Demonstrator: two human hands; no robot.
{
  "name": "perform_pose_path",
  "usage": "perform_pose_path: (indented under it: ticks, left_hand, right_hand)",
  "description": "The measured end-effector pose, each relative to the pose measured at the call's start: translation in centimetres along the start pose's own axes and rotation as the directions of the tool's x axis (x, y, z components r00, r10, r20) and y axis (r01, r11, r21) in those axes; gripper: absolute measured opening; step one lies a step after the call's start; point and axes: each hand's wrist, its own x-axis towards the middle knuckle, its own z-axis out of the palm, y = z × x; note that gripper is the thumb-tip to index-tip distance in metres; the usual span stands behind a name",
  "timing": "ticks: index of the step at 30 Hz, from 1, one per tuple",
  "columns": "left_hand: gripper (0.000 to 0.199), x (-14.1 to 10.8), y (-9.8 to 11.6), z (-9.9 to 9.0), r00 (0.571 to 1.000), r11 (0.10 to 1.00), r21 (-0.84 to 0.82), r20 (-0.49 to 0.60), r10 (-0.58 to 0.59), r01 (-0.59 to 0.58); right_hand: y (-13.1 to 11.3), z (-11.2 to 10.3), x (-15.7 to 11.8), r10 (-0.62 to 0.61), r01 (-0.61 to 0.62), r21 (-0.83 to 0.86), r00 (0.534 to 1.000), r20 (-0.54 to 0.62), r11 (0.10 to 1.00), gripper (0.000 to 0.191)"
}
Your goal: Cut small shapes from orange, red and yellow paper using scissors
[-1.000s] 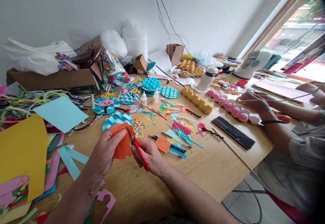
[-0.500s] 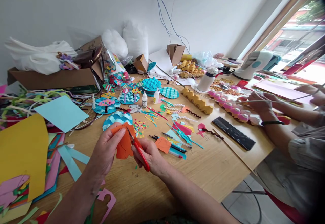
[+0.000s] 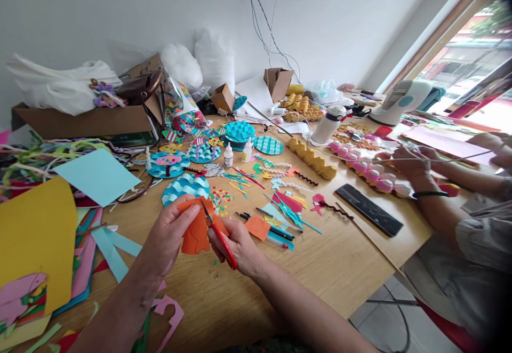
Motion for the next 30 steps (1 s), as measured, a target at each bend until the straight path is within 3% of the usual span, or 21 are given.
perform_pose_path:
  ticks: [8, 15, 23, 30]
  left_hand:
    - [0.02, -0.04, -0.03, -0.09, 0.998, 0.999, 0.009, -0.048, 0.042, -0.041]
    - [0.02, -0.02, 0.24, 0.16, 0.999, 0.999, 0.008, -0.001, 0.042, -0.042]
    - [0.021, -0.04, 0.13, -0.04, 0.999, 0.999, 0.014, 0.028, -0.031, 0.031]
    - [0.024, -0.19, 0.5, -0.02, 0.999, 0.999, -0.011, 0.021, -0.045, 0.046]
  right_hand:
    - [0.25, -0.13, 0.04, -0.03, 0.03, -0.059, 1.0, 0.003, 0.998, 0.038]
    - [0.13, -0.08, 0.0, -0.031, 0.032, -0.02, 0.999, 0.016, 0.999, 0.036]
    - [0.46, -0.28, 0.08, -0.103, 0.105, -0.046, 0.994, 0.037, 0.993, 0.034]
    - [0.39, -0.16, 0.14, -0.086, 0.087, -0.03, 0.996, 0.028, 0.996, 0.036]
